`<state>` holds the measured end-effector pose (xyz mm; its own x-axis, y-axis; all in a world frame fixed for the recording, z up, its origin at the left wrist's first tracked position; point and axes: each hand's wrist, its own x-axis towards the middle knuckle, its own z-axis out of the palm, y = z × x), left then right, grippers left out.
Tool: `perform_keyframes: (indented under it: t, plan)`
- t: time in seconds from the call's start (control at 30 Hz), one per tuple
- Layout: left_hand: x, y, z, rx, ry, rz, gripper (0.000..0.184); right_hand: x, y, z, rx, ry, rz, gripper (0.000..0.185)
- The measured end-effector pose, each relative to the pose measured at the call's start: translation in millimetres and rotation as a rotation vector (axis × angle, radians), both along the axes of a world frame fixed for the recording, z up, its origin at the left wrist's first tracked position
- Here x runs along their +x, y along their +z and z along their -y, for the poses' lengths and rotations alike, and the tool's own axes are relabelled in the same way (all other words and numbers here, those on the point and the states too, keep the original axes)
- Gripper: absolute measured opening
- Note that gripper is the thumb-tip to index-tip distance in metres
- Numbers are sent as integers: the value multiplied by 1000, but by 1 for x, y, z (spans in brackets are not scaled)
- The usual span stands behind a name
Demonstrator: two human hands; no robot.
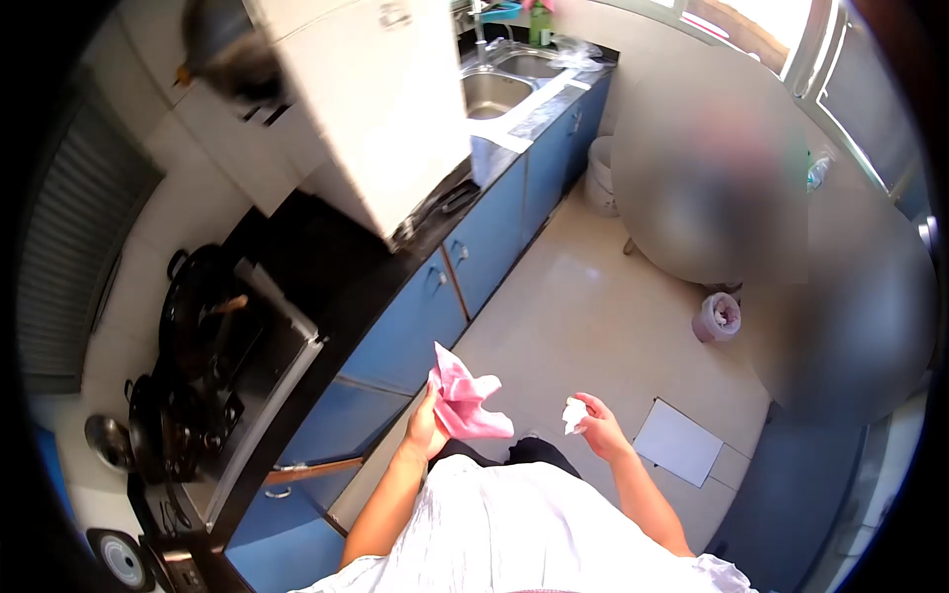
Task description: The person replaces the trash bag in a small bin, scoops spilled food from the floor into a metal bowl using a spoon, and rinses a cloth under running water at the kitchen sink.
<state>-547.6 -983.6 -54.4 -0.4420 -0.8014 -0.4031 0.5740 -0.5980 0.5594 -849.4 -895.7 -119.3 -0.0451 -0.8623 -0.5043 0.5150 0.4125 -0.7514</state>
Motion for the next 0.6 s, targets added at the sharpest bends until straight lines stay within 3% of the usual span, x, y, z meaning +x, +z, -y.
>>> perform_keyframes:
  t: [0.07, 0.33, 0.43, 0.6]
  plan:
    - [-32, 2, 26, 19, -6, -18, 51, -29, -4, 12, 70, -29, -3, 45]
    - [-120, -12, 137, 11, -68, -11, 47, -102, -15, 111, 151, -166, -7, 22]
    - [-161, -34, 198, 13, -113, -74, 49, -159, -22, 154, 242, -101, -195, 22]
    - [-263, -21, 297, 17, -256, -210, 50, -265, -49, 175, 311, -325, -291, 18]
